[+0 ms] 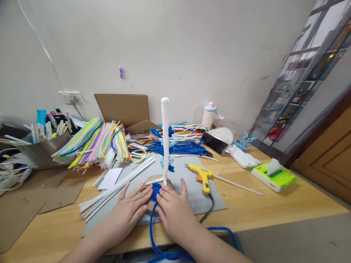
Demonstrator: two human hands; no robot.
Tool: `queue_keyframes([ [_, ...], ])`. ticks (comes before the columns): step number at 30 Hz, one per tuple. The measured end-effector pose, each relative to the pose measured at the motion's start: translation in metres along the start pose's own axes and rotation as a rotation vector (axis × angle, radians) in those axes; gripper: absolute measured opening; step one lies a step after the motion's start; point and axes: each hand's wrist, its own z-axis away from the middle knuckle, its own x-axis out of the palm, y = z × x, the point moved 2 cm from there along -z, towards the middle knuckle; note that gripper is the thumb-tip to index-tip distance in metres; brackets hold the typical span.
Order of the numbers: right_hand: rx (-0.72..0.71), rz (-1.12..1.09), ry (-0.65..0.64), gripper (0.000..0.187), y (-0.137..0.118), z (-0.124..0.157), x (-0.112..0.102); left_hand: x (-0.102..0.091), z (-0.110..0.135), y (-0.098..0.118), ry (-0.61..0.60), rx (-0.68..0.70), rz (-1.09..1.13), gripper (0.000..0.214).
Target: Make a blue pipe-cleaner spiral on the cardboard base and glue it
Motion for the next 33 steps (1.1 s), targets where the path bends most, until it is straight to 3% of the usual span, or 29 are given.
queue_keyframes([
  [5,0.002,0.019,-0.003,0.032,0.0,-0.001,-0.001,0.008,0.0,0.0,0.031,-0.029,0.002,0.045],
  [15,0.022,0.014,-0.019,0.033,0.001,0.001,0.003,0.015,0.004,-0.013,0.271,-0.131,-0.067,0.043],
  [23,0.023,0.01,-0.032,0.031,0.003,-0.002,-0.004,0.012,0.005,-0.012,0.261,-0.137,-0.041,0.037],
  [33,-0.062,0.014,-0.131,0.032,0.036,-0.009,-0.017,0.001,0.006,0.006,0.266,-0.11,-0.085,0.039],
])
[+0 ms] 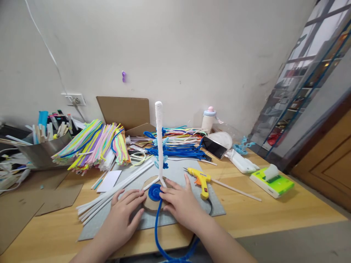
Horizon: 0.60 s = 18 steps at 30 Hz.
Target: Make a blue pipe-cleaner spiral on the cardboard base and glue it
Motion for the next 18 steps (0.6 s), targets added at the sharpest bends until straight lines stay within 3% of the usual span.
queue_keyframes([
  [3,-0.004,0.001,-0.009,0.034,0.0,0.0,-0.002,0.0,-0.007,0.002,-0.022,0.006,-0.009,0.042],
  [7,0.001,-0.018,0.0,0.038,-0.006,0.003,-0.004,0.005,-0.02,-0.001,-0.142,0.153,0.027,0.049],
  [10,0.026,-0.042,0.023,0.035,-0.009,0.004,-0.002,0.007,-0.028,-0.004,-0.176,0.187,0.071,0.048],
  [18,0.145,-0.054,0.161,0.024,-0.016,-0.005,0.014,0.006,-0.05,-0.004,0.002,0.024,0.126,0.023],
])
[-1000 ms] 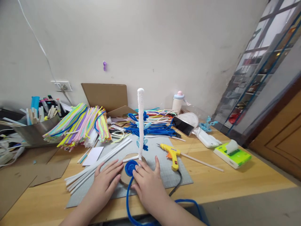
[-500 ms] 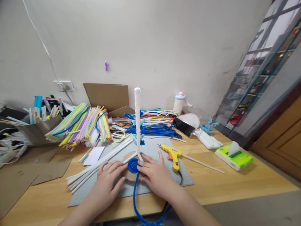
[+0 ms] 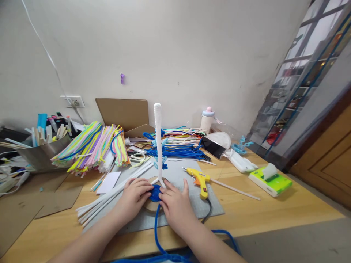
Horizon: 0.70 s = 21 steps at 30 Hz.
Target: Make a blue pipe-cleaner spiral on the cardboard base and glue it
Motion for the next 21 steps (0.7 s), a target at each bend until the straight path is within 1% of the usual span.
queue_keyframes([
  [2,-0.004,-0.001,0.004,0.023,-0.001,-0.001,0.001,0.001,-0.005,0.0,0.02,-0.046,-0.003,0.019],
  [5,-0.007,0.0,-0.005,0.024,0.0,-0.002,0.0,0.002,-0.009,-0.002,0.039,-0.083,-0.038,0.022],
  [9,-0.004,0.01,-0.016,0.025,0.0,-0.003,-0.002,0.007,-0.007,-0.008,0.031,-0.088,-0.045,0.023],
  [15,-0.01,0.006,-0.006,0.023,0.001,-0.003,-0.001,0.014,-0.005,-0.013,0.012,-0.091,-0.062,0.02],
  [21,-0.002,0.033,-0.005,0.022,-0.002,-0.004,-0.001,0.011,-0.008,-0.012,-0.005,-0.111,-0.087,0.019],
])
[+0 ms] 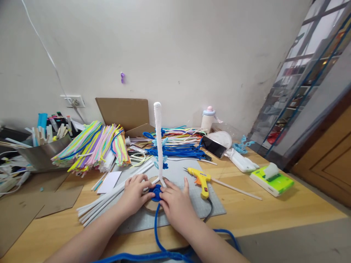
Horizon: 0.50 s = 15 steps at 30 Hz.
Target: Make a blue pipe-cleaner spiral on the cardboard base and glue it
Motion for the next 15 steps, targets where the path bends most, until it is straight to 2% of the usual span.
queue_keyframes([
  [11,0.016,0.009,0.007,0.023,0.001,0.001,0.003,-0.003,0.006,0.013,0.044,-0.003,0.006,0.018],
  [15,0.013,0.005,0.001,0.021,0.002,0.001,0.002,-0.01,0.003,0.017,0.048,0.064,-0.058,0.022],
])
